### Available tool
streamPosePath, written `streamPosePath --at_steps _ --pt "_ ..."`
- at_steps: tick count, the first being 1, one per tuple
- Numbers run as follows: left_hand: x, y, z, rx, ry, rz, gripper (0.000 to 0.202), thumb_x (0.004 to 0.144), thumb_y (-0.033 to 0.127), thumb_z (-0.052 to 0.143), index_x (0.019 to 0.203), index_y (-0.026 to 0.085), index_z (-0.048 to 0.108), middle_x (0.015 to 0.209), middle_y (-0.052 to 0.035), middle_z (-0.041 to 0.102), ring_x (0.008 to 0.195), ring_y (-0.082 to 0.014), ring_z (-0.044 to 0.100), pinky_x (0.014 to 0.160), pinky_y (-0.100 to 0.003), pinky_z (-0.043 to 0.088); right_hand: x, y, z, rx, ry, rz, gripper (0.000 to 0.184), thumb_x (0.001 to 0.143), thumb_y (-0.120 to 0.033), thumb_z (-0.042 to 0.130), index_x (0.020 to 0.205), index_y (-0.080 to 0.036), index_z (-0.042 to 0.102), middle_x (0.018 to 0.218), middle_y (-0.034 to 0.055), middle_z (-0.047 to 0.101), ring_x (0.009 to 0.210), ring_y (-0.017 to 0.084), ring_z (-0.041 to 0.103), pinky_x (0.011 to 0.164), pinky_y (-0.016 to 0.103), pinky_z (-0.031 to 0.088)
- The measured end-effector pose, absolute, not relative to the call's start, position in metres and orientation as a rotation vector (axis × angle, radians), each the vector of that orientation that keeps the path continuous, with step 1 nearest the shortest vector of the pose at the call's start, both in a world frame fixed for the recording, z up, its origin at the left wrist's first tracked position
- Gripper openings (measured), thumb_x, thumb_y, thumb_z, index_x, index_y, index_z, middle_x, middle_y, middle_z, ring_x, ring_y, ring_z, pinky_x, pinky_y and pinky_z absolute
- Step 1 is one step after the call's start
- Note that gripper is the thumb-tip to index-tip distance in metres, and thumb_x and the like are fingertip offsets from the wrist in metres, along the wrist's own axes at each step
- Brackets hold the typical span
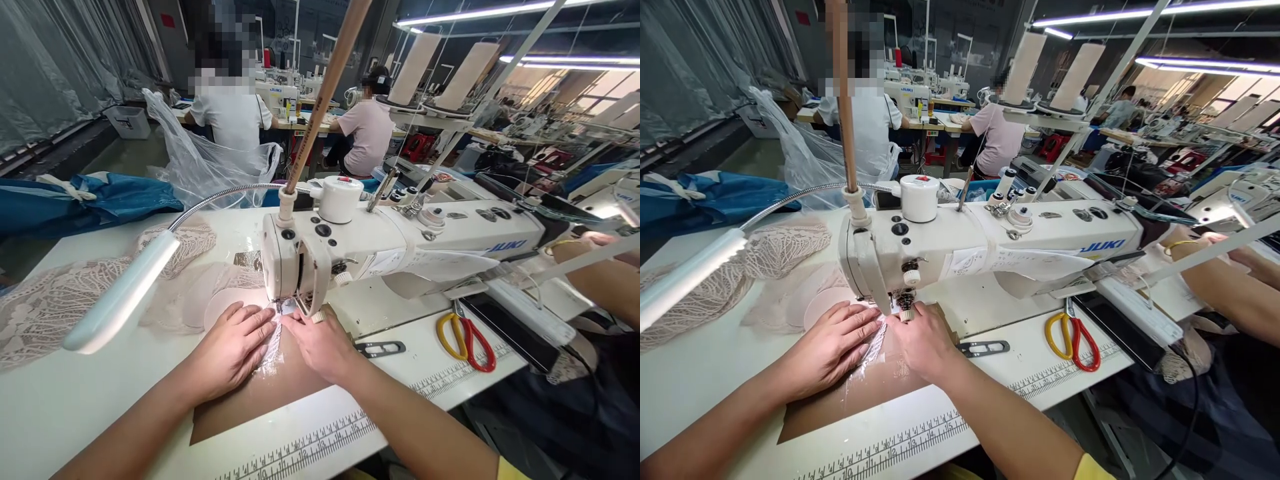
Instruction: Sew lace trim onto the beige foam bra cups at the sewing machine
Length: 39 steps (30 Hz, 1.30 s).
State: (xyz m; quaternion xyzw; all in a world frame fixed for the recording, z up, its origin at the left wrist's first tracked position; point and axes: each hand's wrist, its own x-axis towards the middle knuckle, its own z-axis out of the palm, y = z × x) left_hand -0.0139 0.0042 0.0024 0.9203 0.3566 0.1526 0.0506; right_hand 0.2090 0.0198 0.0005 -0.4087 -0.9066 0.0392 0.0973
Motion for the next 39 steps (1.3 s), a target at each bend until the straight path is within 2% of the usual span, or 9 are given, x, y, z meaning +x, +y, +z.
streamPosePath --at_steps 5,14,21,28,34,39 --pt "-0.018 0.004 0.004 2.716 0.993 0.561 0.036 0.090 0.013 0.046 0.124 0.017 0.058 0.125 -0.0141 0.058 0.108 -0.0284 0.050 0.091 -0.045 0.042 0.218 0.019 0.003 -0.969 -2.726 0.219 0.041 0.083 -0.009 0.049 0.120 -0.024 0.060 0.093 0.0031 0.057 0.081 0.019 0.044 0.074 0.032 0.031" --pt "-0.020 0.001 0.007 2.620 0.899 0.496 0.037 0.087 0.006 0.042 0.116 0.020 0.061 0.094 -0.0091 0.057 0.087 -0.0230 0.048 0.080 -0.038 0.041 0.221 0.017 0.001 -0.712 -2.801 0.309 0.033 0.082 -0.005 0.051 0.106 -0.022 0.065 0.088 0.0024 0.057 0.078 0.016 0.042 0.066 0.028 0.028" --pt "-0.020 -0.001 0.005 2.649 0.931 0.404 0.039 0.088 0.007 0.041 0.121 0.018 0.059 0.087 -0.0074 0.056 0.081 -0.0222 0.044 0.078 -0.039 0.038 0.223 0.016 -0.002 -0.729 -2.803 0.268 0.032 0.082 -0.004 0.052 0.105 -0.022 0.065 0.087 0.0019 0.056 0.077 0.016 0.041 0.064 0.027 0.027" --pt "-0.019 -0.002 0.007 2.640 0.948 0.317 0.039 0.091 0.006 0.038 0.120 0.021 0.060 0.082 -0.0054 0.055 0.078 -0.0207 0.043 0.079 -0.038 0.036 0.223 0.016 -0.005 -0.734 -2.788 0.232 0.033 0.080 -0.002 0.052 0.103 -0.022 0.065 0.085 0.0017 0.056 0.075 0.015 0.041 0.063 0.028 0.026" --pt "-0.019 -0.003 0.011 2.650 0.895 0.318 0.046 0.088 0.003 0.040 0.124 0.024 0.059 0.081 -0.0048 0.054 0.078 -0.0205 0.042 0.079 -0.037 0.035 0.223 0.018 -0.005 -0.707 -2.701 0.322 0.035 0.078 -0.002 0.051 0.102 -0.021 0.068 0.081 0.0019 0.055 0.072 0.015 0.042 0.062 0.028 0.028" --pt "-0.020 -0.003 0.012 2.681 0.868 0.287 0.046 0.091 0.006 0.039 0.127 0.026 0.058 0.079 -0.0047 0.053 0.076 -0.0201 0.041 0.079 -0.039 0.035 0.223 0.018 -0.007 -0.721 -2.596 0.456 0.033 0.081 -0.004 0.049 0.102 -0.020 0.068 0.082 0.0031 0.059 0.072 0.016 0.045 0.062 0.028 0.030"
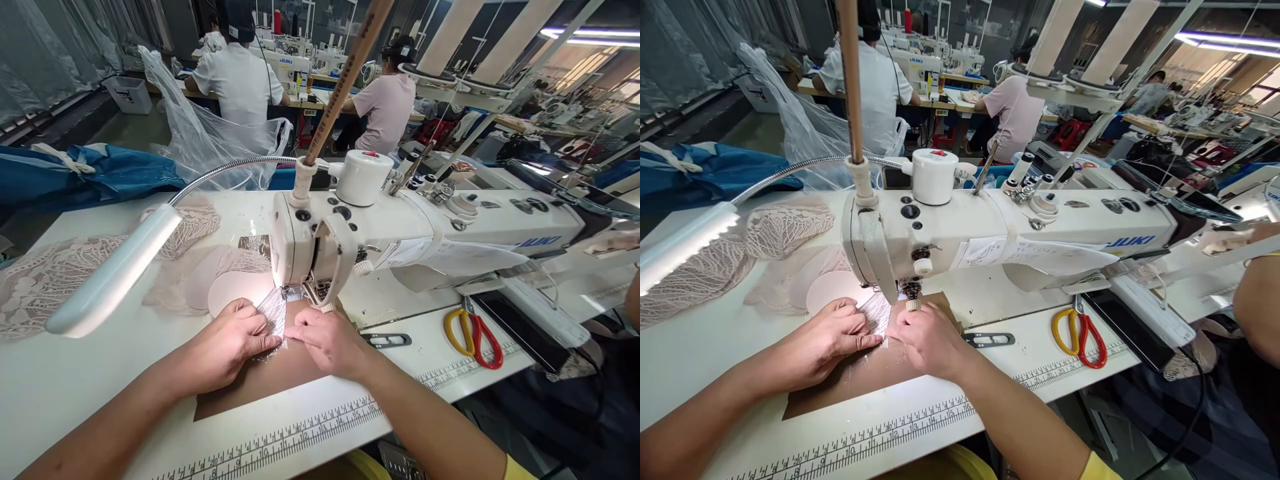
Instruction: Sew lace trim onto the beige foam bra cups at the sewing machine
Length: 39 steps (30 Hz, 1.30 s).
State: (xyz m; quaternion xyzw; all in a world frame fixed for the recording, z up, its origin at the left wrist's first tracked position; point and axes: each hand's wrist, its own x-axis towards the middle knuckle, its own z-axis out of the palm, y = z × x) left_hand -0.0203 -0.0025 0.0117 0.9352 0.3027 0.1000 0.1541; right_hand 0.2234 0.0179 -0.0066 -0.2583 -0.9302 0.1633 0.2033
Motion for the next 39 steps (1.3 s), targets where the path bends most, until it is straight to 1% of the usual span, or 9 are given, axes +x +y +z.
streamPosePath --at_steps 6,9,11,12,15,24,31,34,39 --pt "-0.020 -0.004 0.014 2.664 0.879 0.319 0.043 0.090 0.007 0.042 0.120 0.030 0.063 0.080 -0.0048 0.055 0.078 -0.0204 0.046 0.076 -0.036 0.039 0.220 0.012 -0.004 -0.753 -2.699 0.387 0.033 0.080 -0.003 0.050 0.104 -0.020 0.066 0.085 0.0026 0.058 0.076 0.016 0.044 0.064 0.028 0.029" --pt "-0.017 -0.003 0.014 2.584 0.954 0.413 0.041 0.090 0.008 0.043 0.121 0.028 0.062 0.107 -0.0078 0.062 0.092 -0.0221 0.052 0.081 -0.036 0.043 0.218 0.010 -0.001 -0.768 -2.754 0.320 0.030 0.077 -0.003 0.050 0.096 -0.020 0.065 0.082 0.0023 0.056 0.076 0.017 0.043 0.063 0.028 0.028" --pt "-0.013 -0.001 0.012 2.582 1.024 0.464 0.040 0.091 0.011 0.043 0.126 0.023 0.057 0.123 -0.0100 0.059 0.096 -0.0234 0.054 0.082 -0.037 0.046 0.217 0.009 0.001 -0.772 -2.776 0.290 0.025 0.076 -0.004 0.050 0.090 -0.019 0.064 0.081 0.0027 0.056 0.076 0.017 0.042 0.063 0.029 0.028" --pt "-0.011 0.000 0.011 2.604 1.068 0.463 0.039 0.092 0.012 0.042 0.127 0.020 0.056 0.126 -0.0111 0.059 0.096 -0.0241 0.055 0.081 -0.038 0.046 0.217 0.009 0.001 -0.774 -2.785 0.275 0.022 0.076 -0.005 0.051 0.087 -0.018 0.063 0.081 0.0028 0.055 0.076 0.017 0.042 0.063 0.029 0.028" --pt "-0.005 0.004 0.008 2.683 1.177 0.369 0.035 0.092 0.012 0.042 0.123 0.015 0.057 0.125 -0.0125 0.061 0.093 -0.0253 0.056 0.081 -0.041 0.046 0.217 0.008 0.001 -0.786 -2.787 0.231 0.017 0.076 -0.006 0.052 0.084 -0.018 0.061 0.078 0.0023 0.053 0.075 0.017 0.042 0.062 0.029 0.026" --pt "-0.002 0.007 0.010 2.726 1.203 0.247 0.034 0.091 0.013 0.043 0.121 0.014 0.059 0.118 -0.0134 0.063 0.084 -0.0236 0.054 0.075 -0.040 0.045 0.217 0.009 -0.005 -0.791 -2.731 0.200 0.014 0.076 -0.006 0.052 0.081 -0.018 0.060 0.078 0.0025 0.053 0.073 0.017 0.040 0.061 0.029 0.025" --pt "-0.004 0.011 0.008 2.750 1.174 0.300 0.034 0.090 0.011 0.044 0.120 0.016 0.059 0.121 -0.0127 0.063 0.097 -0.0264 0.054 0.082 -0.041 0.045 0.214 0.012 -0.002 -0.918 -2.702 0.178 0.015 0.072 -0.005 0.053 0.077 -0.018 0.057 0.072 0.0016 0.050 0.072 0.017 0.039 0.060 0.029 0.025" --pt "-0.006 0.013 0.008 2.764 1.143 0.315 0.031 0.091 0.011 0.044 0.117 0.015 0.060 0.122 -0.0120 0.064 0.100 -0.0268 0.054 0.084 -0.042 0.045 0.212 0.013 -0.001 -0.970 -2.683 0.151 0.017 0.073 -0.005 0.053 0.082 -0.018 0.059 0.075 0.0026 0.052 0.078 0.019 0.042 0.063 0.030 0.027" --pt "-0.007 0.016 0.006 2.799 1.081 0.394 0.028 0.094 0.013 0.044 0.116 0.016 0.061 0.121 -0.0114 0.065 0.101 -0.0277 0.055 0.082 -0.043 0.044 0.209 0.016 -0.001 -1.041 -2.677 0.161 0.028 0.080 -0.007 0.051 0.103 -0.017 0.063 0.089 0.0056 0.060 0.085 0.020 0.047 0.070 0.031 0.033"
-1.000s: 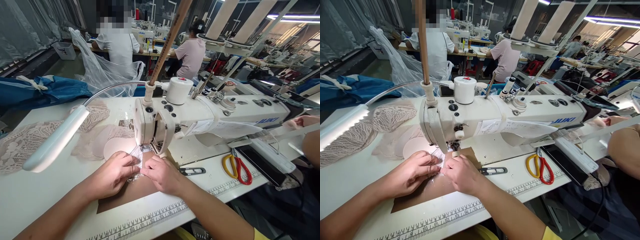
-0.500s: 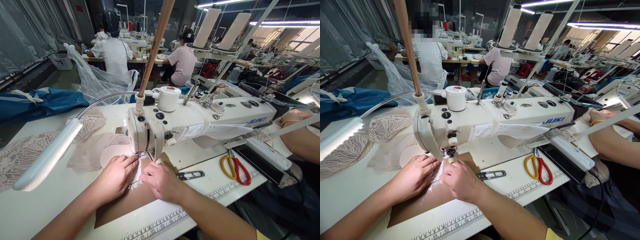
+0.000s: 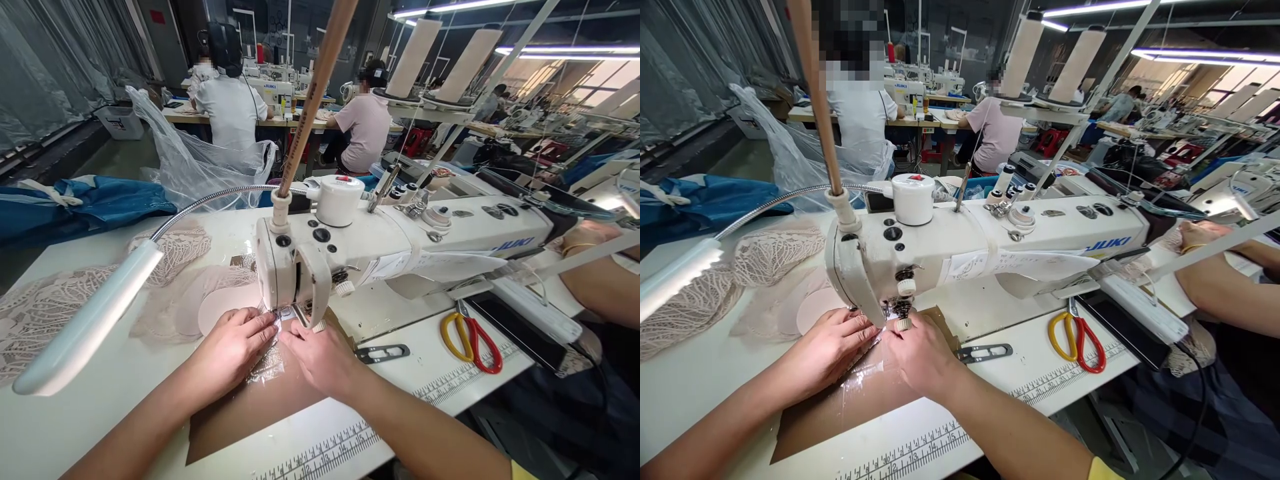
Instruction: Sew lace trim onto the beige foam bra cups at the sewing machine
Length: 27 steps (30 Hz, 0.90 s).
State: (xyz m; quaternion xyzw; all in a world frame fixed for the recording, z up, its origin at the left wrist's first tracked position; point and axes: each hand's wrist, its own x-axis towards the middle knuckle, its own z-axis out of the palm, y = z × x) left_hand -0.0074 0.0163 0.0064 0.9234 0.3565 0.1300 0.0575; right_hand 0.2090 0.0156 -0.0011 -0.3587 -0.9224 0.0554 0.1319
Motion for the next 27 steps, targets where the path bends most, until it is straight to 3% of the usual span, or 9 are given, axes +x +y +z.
streamPosePath --at_steps 5,11,21,27 --pt "-0.007 0.019 0.006 2.788 1.093 0.455 0.024 0.094 0.014 0.044 0.108 0.017 0.064 0.107 -0.0107 0.068 0.092 -0.0258 0.055 0.077 -0.040 0.042 0.204 0.018 -0.001 -1.155 -2.648 0.125 0.031 0.083 -0.010 0.052 0.111 -0.017 0.064 0.099 0.0092 0.061 0.090 0.023 0.050 0.076 0.033 0.037" --pt "-0.008 0.021 0.008 2.754 1.198 0.407 0.025 0.092 0.011 0.043 0.097 0.019 0.066 0.095 -0.0088 0.068 0.087 -0.0236 0.054 0.075 -0.038 0.041 0.204 0.021 0.004 -1.151 -2.646 0.113 0.031 0.085 -0.009 0.049 0.109 -0.018 0.066 0.093 0.0090 0.061 0.083 0.021 0.049 0.073 0.032 0.039" --pt "-0.006 0.020 0.009 2.778 1.317 0.241 0.024 0.087 0.010 0.047 0.101 0.019 0.063 0.104 -0.0104 0.065 0.092 -0.0285 0.054 0.077 -0.042 0.042 0.211 0.021 -0.005 -1.110 -2.551 0.193 0.030 0.089 -0.011 0.050 0.112 -0.020 0.066 0.093 0.0069 0.065 0.086 0.020 0.052 0.078 0.031 0.039" --pt "-0.011 0.012 0.019 2.763 1.446 0.131 0.030 0.093 0.021 0.043 0.115 0.013 0.062 0.118 -0.0175 0.061 0.104 -0.0335 0.054 0.077 -0.045 0.048 0.214 0.021 -0.006 -1.135 -2.487 0.181 0.029 0.091 -0.015 0.048 0.111 -0.023 0.067 0.098 0.0074 0.065 0.086 0.020 0.055 0.075 0.030 0.040"
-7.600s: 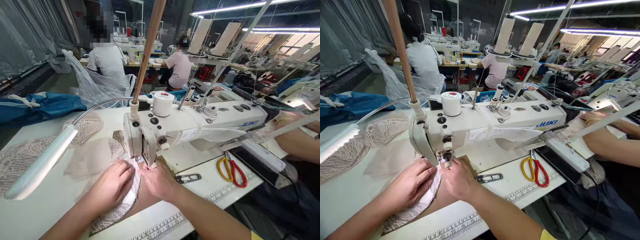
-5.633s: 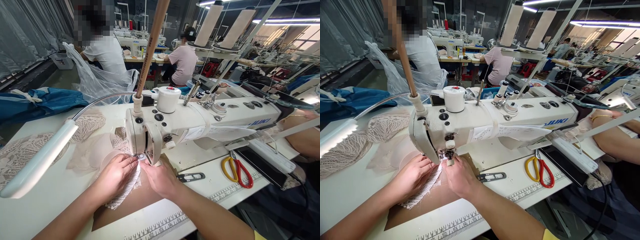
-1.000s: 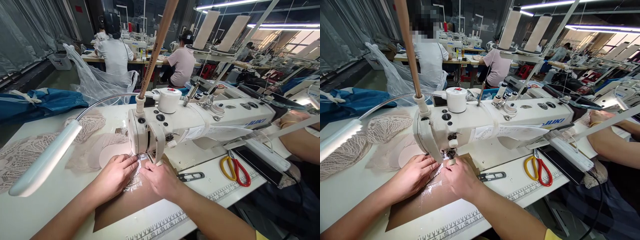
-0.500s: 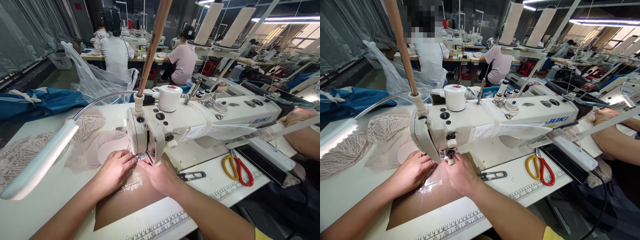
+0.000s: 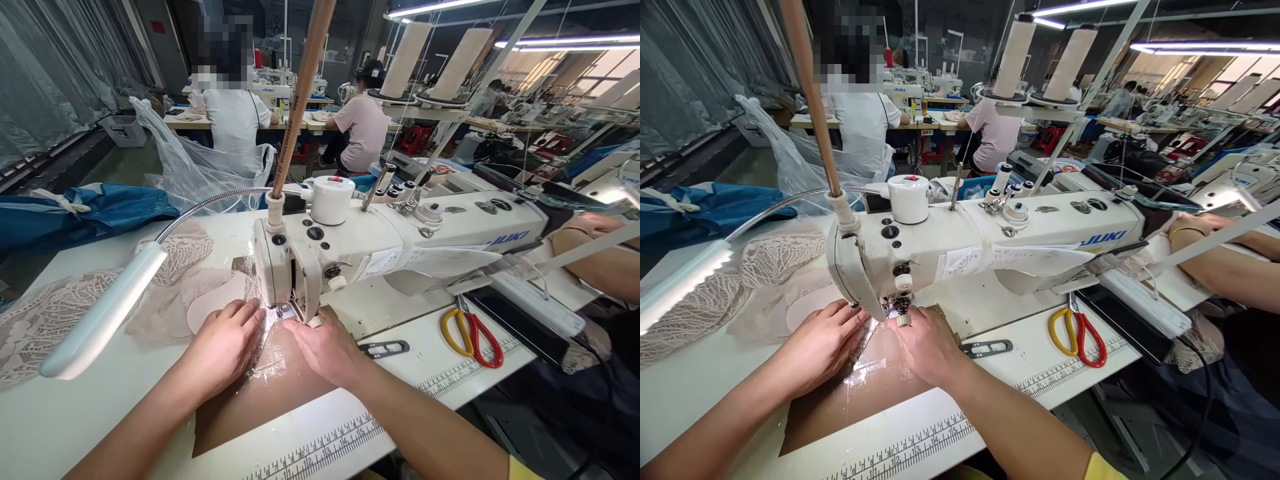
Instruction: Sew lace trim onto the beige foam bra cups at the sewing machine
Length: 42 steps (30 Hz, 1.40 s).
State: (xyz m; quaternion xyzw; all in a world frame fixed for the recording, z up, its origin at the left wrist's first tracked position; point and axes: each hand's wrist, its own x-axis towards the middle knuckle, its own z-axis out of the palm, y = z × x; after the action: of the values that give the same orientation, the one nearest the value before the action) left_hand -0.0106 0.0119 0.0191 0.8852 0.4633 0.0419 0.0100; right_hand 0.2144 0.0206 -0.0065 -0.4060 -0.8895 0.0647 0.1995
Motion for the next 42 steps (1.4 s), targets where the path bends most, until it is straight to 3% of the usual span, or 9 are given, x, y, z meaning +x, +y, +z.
streamPosePath --at_steps 9,22,28,36,42 --pt "0.000 -0.007 0.037 2.476 1.346 0.069 0.023 0.095 0.024 0.042 0.102 0.017 0.062 0.099 -0.0102 0.061 0.087 -0.0245 0.059 0.075 -0.038 0.052 0.218 0.023 -0.009 -1.153 -2.479 0.163 0.031 0.083 -0.008 0.051 0.105 -0.021 0.069 0.090 0.0065 0.066 0.081 0.020 0.054 0.074 0.030 0.040" --pt "0.011 -0.009 0.014 2.710 1.274 0.197 0.034 0.095 0.020 0.040 0.123 0.014 0.058 0.133 -0.0124 0.056 0.097 -0.0271 0.053 0.081 -0.043 0.050 0.216 0.018 -0.004 -0.953 -2.642 0.107 0.019 0.088 -0.014 0.048 0.091 -0.020 0.065 0.073 0.0013 0.054 0.069 0.016 0.040 0.063 0.030 0.026" --pt "0.005 0.000 0.012 2.740 1.280 0.185 0.036 0.094 0.023 0.044 0.127 0.014 0.056 0.130 -0.0136 0.058 0.099 -0.0282 0.053 0.082 -0.042 0.048 0.215 0.017 -0.001 -0.997 -2.645 0.079 0.015 0.086 -0.012 0.047 0.084 -0.018 0.062 0.072 0.0014 0.053 0.068 0.017 0.038 0.062 0.031 0.024" --pt "0.003 0.000 0.010 2.801 1.242 0.236 0.032 0.098 0.024 0.038 0.123 0.014 0.057 0.124 -0.0124 0.061 0.098 -0.0252 0.055 0.083 -0.040 0.045 0.223 0.014 -0.007 -0.905 -2.616 0.168 0.023 0.076 -0.011 0.052 0.091 -0.020 0.067 0.074 0.0009 0.057 0.069 0.017 0.039 0.065 0.030 0.027" --pt "0.003 0.003 0.011 2.784 1.261 0.235 0.033 0.098 0.022 0.039 0.122 0.012 0.059 0.123 -0.0117 0.062 0.097 -0.0255 0.054 0.084 -0.041 0.044 0.222 0.012 -0.005 -0.951 -2.635 0.221 0.023 0.077 -0.012 0.053 0.092 -0.020 0.068 0.073 0.0007 0.058 0.066 0.016 0.039 0.060 0.030 0.025"
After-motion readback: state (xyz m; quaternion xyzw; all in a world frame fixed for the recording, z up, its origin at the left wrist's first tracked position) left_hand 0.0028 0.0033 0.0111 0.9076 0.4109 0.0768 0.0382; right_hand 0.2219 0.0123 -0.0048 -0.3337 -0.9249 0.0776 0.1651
